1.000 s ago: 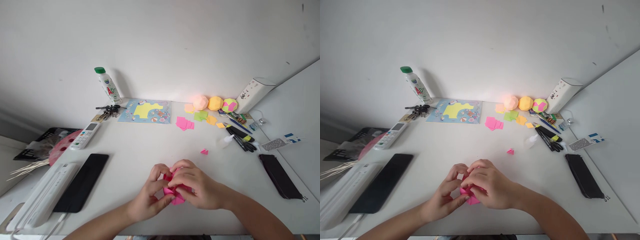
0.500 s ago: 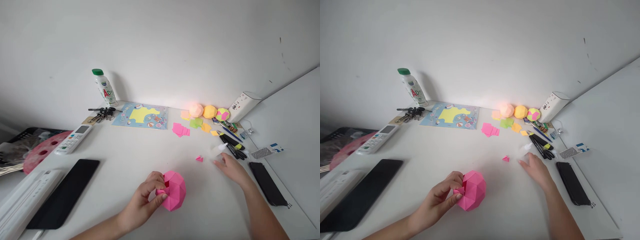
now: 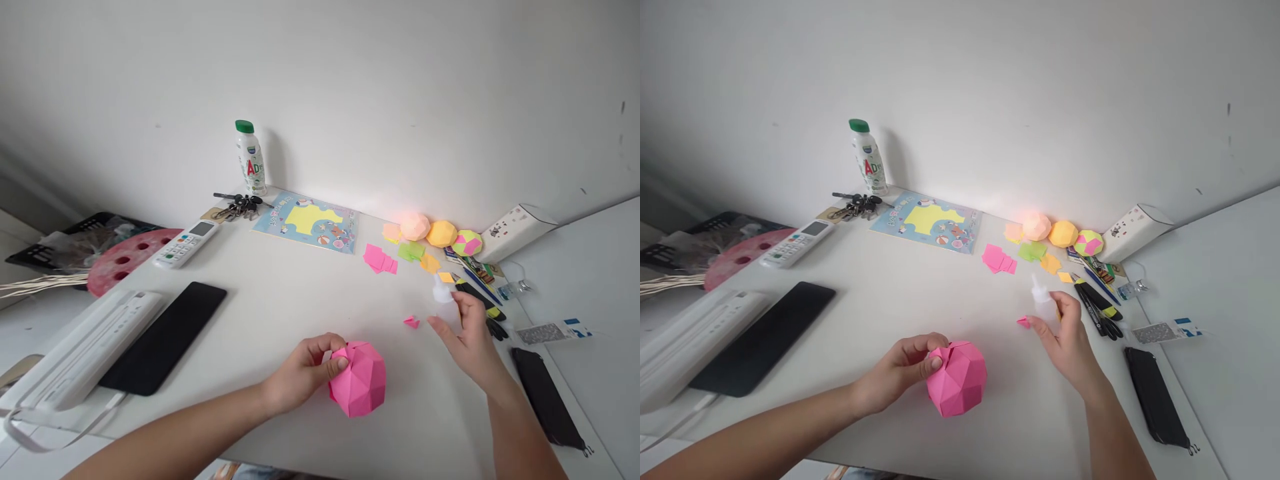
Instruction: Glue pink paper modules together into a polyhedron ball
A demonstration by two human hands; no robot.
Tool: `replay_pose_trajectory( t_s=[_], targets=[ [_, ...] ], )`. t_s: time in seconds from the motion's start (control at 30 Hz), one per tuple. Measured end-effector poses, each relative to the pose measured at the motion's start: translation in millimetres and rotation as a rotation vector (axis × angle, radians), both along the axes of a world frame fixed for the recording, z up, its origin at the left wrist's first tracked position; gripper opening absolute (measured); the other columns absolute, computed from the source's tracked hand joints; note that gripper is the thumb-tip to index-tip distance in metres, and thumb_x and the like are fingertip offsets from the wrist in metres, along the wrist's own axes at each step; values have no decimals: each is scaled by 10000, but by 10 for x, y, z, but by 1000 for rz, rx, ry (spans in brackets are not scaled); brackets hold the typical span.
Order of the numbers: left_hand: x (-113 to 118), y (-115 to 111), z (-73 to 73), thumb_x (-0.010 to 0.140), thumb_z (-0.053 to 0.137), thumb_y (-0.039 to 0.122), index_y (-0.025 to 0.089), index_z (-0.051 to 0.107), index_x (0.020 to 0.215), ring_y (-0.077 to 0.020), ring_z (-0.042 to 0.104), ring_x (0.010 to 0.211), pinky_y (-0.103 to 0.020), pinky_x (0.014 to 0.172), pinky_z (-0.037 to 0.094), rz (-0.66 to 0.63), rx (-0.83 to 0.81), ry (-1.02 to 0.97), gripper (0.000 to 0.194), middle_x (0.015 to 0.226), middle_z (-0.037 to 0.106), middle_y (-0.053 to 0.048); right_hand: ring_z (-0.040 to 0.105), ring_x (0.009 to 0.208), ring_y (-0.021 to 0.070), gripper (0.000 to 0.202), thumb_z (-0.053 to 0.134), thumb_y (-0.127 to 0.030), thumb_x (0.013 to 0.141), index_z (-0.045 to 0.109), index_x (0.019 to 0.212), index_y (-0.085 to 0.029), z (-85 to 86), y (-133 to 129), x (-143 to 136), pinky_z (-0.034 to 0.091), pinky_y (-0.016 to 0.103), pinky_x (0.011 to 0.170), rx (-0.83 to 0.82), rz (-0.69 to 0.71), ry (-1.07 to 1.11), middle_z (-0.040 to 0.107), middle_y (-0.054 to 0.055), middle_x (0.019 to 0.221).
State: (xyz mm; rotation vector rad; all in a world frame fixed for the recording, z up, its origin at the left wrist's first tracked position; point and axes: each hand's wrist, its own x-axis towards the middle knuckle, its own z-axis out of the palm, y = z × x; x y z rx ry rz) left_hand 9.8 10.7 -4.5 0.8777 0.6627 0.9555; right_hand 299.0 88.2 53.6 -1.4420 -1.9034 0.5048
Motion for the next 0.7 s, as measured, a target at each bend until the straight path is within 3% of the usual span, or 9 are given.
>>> replay_pose_trajectory(
  t_s=[0.1,0.2,0.3,0.4,0.7],
  targets=[
    [0,4,4,825,697,469,144,603,751,-136,516,726,-266,674,420,1,-20,-20,347,775,558,-8,644,931,228,320,676,-437,852,603,1101,-250,400,-173,-323,539,331,807,112,261,-63,657,77,1031],
    [-8,18,13,821,694,488,139,616,768,-133,521,711,-259,664,418,-1,-44,-21,361,780,582,-16,654,845,222,352,704,-494,814,615,1051,-250,577,-294,-593,557,307,727,168,276,46,664,64,951],
    [-15,31,29,807,699,511,134,613,771,-127,515,689,-254,658,413,5,-85,-23,389,765,591,-17,608,672,179,333,753,-462,778,604,983,-246,571,-368,-737,518,260,560,120,340,173,624,23,796],
    [-20,31,50,807,696,520,131,600,754,-120,498,678,-250,658,399,4,-102,-27,404,739,572,-8,546,616,158,295,765,-406,782,597,965,-247,500,-400,-783,461,249,499,51,430,289,558,-3,720],
    [-33,12,60,866,645,479,144,598,785,-129,495,728,-267,684,403,-45,-69,-38,348,796,556,-11,479,525,115,249,728,-224,778,552,953,-239,287,-431,-840,423,236,448,-56,375,483,538,-29,714]
  ],
)
